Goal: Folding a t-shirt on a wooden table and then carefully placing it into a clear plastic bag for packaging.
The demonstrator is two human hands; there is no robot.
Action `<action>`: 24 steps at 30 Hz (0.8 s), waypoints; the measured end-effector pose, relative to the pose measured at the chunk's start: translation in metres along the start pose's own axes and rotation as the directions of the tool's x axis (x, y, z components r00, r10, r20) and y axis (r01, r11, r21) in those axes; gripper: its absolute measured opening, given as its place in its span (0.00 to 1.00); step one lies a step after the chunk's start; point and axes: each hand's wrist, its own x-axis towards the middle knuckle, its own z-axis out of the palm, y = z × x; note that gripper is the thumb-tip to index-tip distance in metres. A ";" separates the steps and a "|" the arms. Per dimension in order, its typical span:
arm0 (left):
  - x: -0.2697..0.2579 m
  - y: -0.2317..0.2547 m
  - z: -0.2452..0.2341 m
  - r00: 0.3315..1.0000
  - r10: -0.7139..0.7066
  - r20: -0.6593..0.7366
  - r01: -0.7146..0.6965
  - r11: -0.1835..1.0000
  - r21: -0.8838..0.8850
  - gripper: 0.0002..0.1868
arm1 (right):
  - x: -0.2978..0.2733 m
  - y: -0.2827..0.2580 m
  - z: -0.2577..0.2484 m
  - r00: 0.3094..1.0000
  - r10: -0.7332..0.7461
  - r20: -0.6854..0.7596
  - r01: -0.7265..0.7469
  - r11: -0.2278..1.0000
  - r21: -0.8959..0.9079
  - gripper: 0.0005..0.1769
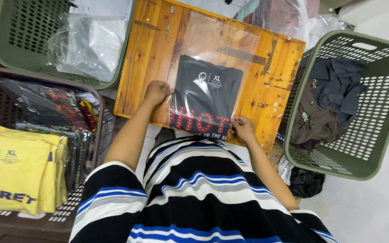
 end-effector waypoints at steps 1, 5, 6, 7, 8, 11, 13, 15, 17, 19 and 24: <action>-0.010 -0.001 -0.005 0.999 -0.018 0.050 0.019 1.000 -0.023 0.09 | -0.003 0.001 0.000 1.000 -0.004 -0.002 0.004 0.999 -0.045 0.07; -0.027 -0.037 0.007 0.995 -0.049 0.089 0.044 0.997 0.060 0.10 | -0.026 -0.012 -0.002 1.000 0.015 -0.021 -0.016 0.997 -0.081 0.07; -0.035 -0.039 0.008 0.993 -0.072 0.089 0.072 0.997 0.012 0.11 | -0.027 -0.008 -0.004 1.000 0.018 0.000 -0.017 0.992 -0.125 0.07; -0.045 -0.043 0.008 0.991 -0.100 0.091 0.104 0.994 -0.037 0.13 | -0.028 -0.004 -0.006 0.999 0.024 0.024 -0.020 0.985 -0.170 0.06; -0.060 -0.038 0.005 0.990 -0.097 0.099 0.101 0.995 -0.028 0.13 | -0.039 -0.005 -0.007 0.999 0.029 0.016 -0.026 0.987 -0.161 0.06; -0.097 -0.021 -0.005 0.978 -0.135 0.159 0.151 0.984 -0.091 0.16 | -0.064 -0.017 -0.010 0.995 0.096 0.037 -0.089 0.982 -0.169 0.12; -0.119 -0.013 -0.010 0.972 -0.118 0.204 0.143 0.983 -0.114 0.12 | -0.085 -0.030 -0.007 0.987 0.144 0.065 -0.128 0.970 -0.206 0.13; -0.101 -0.060 0.013 0.968 -0.114 0.223 0.150 0.977 -0.154 0.13 | -0.088 -0.016 -0.005 0.984 0.166 0.070 -0.150 0.970 -0.193 0.12; -0.090 -0.075 0.019 0.966 -0.106 0.237 0.154 0.969 -0.194 0.15 | -0.085 -0.012 -0.004 0.980 0.183 0.077 -0.166 0.969 -0.181 0.11; -0.092 -0.060 0.011 0.969 -0.110 0.221 0.150 0.973 -0.177 0.16 | -0.080 -0.016 -0.003 0.989 0.135 0.050 -0.117 0.956 -0.270 0.10; -0.082 -0.014 0.001 0.970 -0.181 0.162 0.218 0.943 -0.251 0.18 | -0.054 -0.035 0.004 0.995 0.037 -0.091 -0.054 0.978 -0.200 0.12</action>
